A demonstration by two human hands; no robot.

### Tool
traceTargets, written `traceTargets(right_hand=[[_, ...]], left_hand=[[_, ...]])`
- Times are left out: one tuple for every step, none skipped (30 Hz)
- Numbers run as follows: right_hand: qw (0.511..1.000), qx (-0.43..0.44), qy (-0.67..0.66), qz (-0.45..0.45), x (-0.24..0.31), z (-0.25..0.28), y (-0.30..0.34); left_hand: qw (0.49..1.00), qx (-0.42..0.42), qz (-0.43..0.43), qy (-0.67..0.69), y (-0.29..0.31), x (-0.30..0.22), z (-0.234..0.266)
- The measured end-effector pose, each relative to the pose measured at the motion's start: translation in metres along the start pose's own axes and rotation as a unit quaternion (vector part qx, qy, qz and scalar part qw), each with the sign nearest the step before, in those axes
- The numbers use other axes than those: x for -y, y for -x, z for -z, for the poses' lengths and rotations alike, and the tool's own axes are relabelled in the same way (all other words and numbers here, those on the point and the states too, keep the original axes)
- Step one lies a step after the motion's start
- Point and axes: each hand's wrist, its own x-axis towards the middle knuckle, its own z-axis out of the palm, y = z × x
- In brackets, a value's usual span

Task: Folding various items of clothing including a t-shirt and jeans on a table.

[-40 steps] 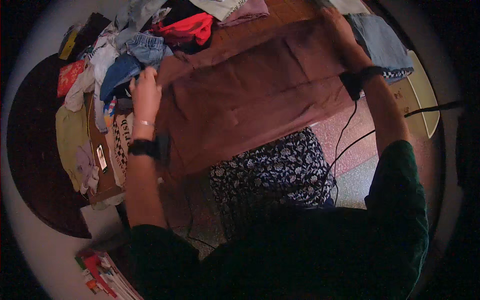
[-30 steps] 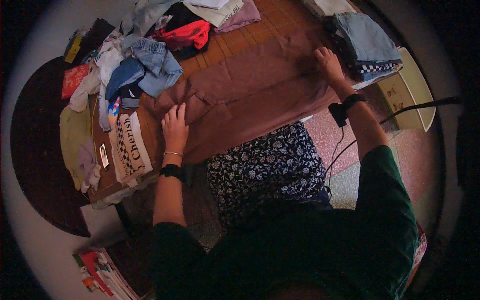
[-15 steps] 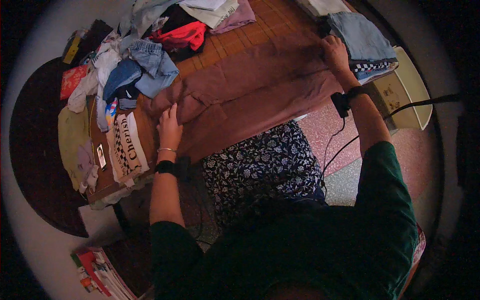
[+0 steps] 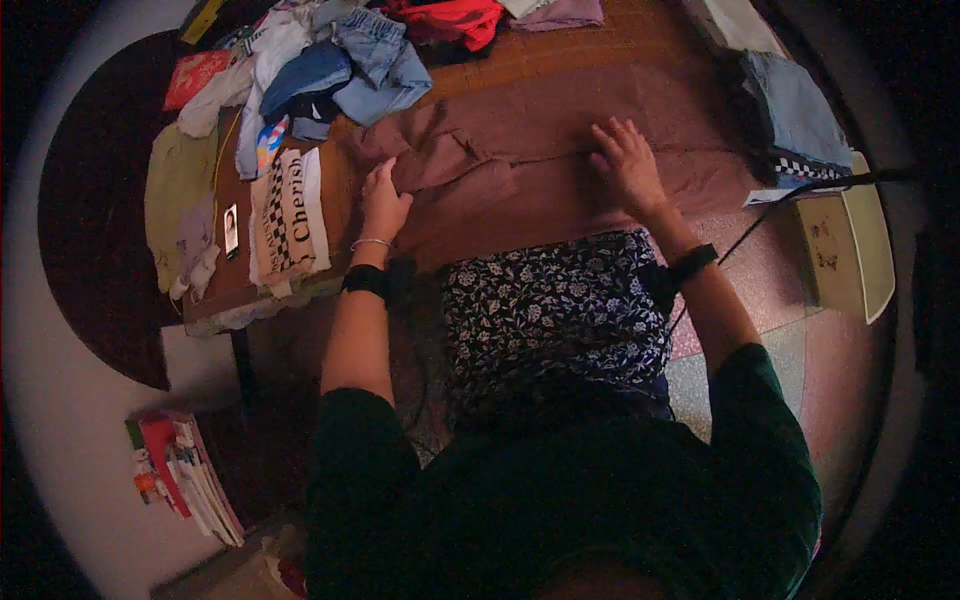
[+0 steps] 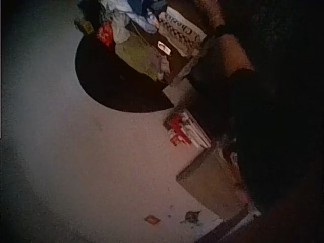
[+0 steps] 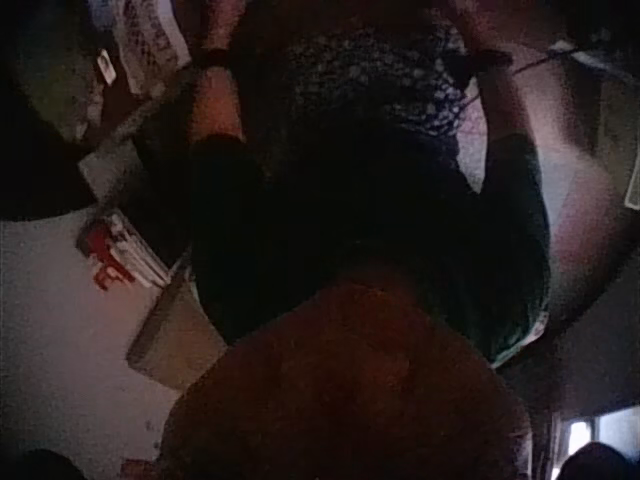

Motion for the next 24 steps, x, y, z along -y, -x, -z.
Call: traceTargets(right_hand=[[1.000, 0.010, 0.025, 0.001, 0.017, -0.005, 0.005], [0.999, 0.019, 0.049, 0.001, 0.028, -0.007, 0.008], [0.999, 0.017, 0.048, -0.002, 0.032, -0.006, 0.009], [0.999, 0.017, 0.050, -0.008, 0.035, -0.002, 0.011], [0.999, 0.016, 0.050, -0.013, 0.037, 0.000, 0.011], [0.999, 0.019, 0.049, -0.015, 0.038, 0.000, 0.012], [0.998, 0.020, 0.048, -0.016, 0.036, 0.002, 0.011], [0.999, 0.020, 0.048, -0.018, 0.035, 0.003, 0.010], [0.998, 0.022, 0.050, -0.020, 0.037, 0.003, 0.010], [0.998, 0.024, 0.052, -0.021, 0.041, 0.005, 0.010], [0.998, 0.026, 0.057, -0.027, 0.041, 0.006, 0.010], [0.997, 0.028, 0.062, -0.026, 0.039, 0.005, 0.010], [0.997, 0.028, 0.065, -0.024, 0.039, 0.004, 0.009], [0.997, 0.029, 0.067, -0.022, 0.039, 0.003, 0.008], [0.997, 0.029, 0.068, -0.023, 0.038, 0.003, 0.009], [0.997, 0.030, 0.068, -0.025, 0.039, 0.003, 0.009], [0.997, 0.030, 0.068, -0.027, 0.040, 0.004, 0.008], [0.997, 0.028, 0.068, -0.027, 0.041, 0.004, 0.008], [0.997, 0.027, 0.068, -0.027, 0.042, 0.005, 0.007], [0.997, 0.026, 0.067, -0.028, 0.043, 0.005, 0.007], [0.997, 0.021, 0.063, -0.024, 0.043, 0.004, 0.007], [0.998, 0.017, 0.061, -0.024, 0.042, 0.004, 0.008], [0.998, 0.012, 0.060, -0.025, 0.040, 0.003, 0.009], [0.997, 0.017, 0.062, -0.030, 0.039, 0.003, 0.009]], left_hand=[[1.000, -0.010, 0.000, 0.018, 0.002, 0.008, -0.002], [0.999, -0.026, 0.009, 0.047, 0.002, 0.018, -0.004], [0.996, -0.042, 0.019, 0.076, 0.003, 0.029, -0.005], [0.992, -0.057, 0.027, 0.107, 0.004, 0.029, -0.003], [0.980, -0.056, 0.069, 0.178, 0.004, 0.030, -0.002], [0.961, -0.056, 0.110, 0.248, 0.003, 0.030, -0.001], [0.935, -0.059, 0.149, 0.317, 0.001, 0.027, 0.001], [0.921, -0.070, 0.176, 0.341, -0.002, 0.026, 0.003], [0.906, -0.081, 0.202, 0.364, -0.004, 0.024, 0.004], [0.888, -0.095, 0.228, 0.387, -0.002, 0.025, 0.007], [0.869, -0.101, 0.251, 0.414, -0.003, 0.015, 0.009], [0.848, -0.108, 0.273, 0.441, -0.003, 0.006, 0.012], [0.826, -0.116, 0.295, 0.465, -0.001, 0.002, 0.016], [0.804, -0.108, 0.294, 0.505, 0.001, 0.005, 0.015], [0.780, -0.100, 0.293, 0.545, 0.003, 0.008, 0.013], [0.754, -0.091, 0.290, 0.582, 0.004, 0.011, 0.013], [0.764, -0.060, 0.278, 0.578, 0.005, 0.015, 0.014], [0.773, -0.028, 0.267, 0.574, 0.007, 0.020, 0.016], [0.781, 0.003, 0.256, 0.570, 0.010, 0.026, 0.019], [0.813, 0.060, 0.278, 0.508, 0.010, 0.037, 0.020], [0.838, 0.117, 0.298, 0.442, 0.009, 0.049, 0.023], [0.855, 0.176, 0.313, 0.373, 0.006, 0.048, 0.028], [0.876, 0.128, 0.305, 0.352, 0.001, 0.047, 0.031], [0.893, 0.080, 0.295, 0.330, -0.007, 0.046, 0.036]])
